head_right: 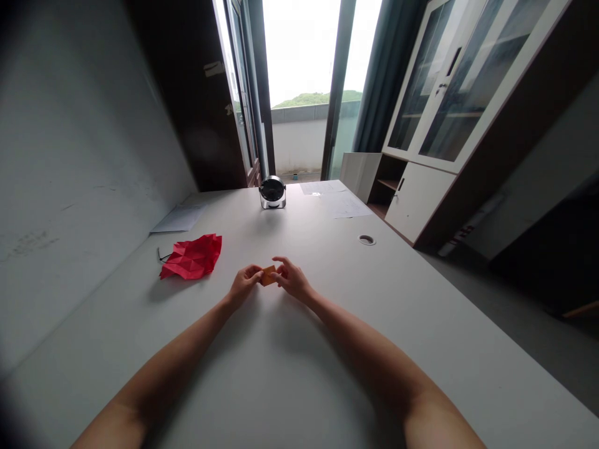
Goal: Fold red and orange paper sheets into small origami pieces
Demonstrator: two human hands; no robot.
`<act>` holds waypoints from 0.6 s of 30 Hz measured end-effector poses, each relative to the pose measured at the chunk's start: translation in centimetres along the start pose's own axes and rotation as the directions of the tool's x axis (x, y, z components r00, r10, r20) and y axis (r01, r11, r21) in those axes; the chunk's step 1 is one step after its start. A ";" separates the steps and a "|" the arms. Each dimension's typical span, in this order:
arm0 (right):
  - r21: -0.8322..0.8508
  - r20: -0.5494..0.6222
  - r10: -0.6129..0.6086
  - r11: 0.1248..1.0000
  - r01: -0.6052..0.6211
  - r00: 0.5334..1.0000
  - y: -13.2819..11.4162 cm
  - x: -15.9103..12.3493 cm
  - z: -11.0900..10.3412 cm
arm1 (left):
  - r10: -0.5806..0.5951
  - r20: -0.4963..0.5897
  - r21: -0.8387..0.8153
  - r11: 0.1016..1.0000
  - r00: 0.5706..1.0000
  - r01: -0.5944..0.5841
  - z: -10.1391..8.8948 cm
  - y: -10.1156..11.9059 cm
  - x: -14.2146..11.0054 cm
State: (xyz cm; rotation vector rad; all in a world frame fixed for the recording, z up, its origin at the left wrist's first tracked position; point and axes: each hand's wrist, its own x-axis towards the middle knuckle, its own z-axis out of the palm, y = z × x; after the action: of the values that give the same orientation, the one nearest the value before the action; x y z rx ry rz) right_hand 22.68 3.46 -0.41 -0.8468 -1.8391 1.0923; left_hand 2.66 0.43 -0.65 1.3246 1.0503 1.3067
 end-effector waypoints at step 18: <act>-0.113 0.026 0.054 0.992 -0.051 0.998 0.1 -0.1 0.1 | 0.096 0.062 0.307 0.945 0.993 -0.111 -0.4 -0.5 -0.2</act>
State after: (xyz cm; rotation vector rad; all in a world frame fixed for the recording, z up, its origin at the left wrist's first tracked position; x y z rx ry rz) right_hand 22.63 3.41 -0.58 -0.9540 -1.9270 1.0466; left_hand 2.31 0.36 -1.17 1.6570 1.2034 1.2145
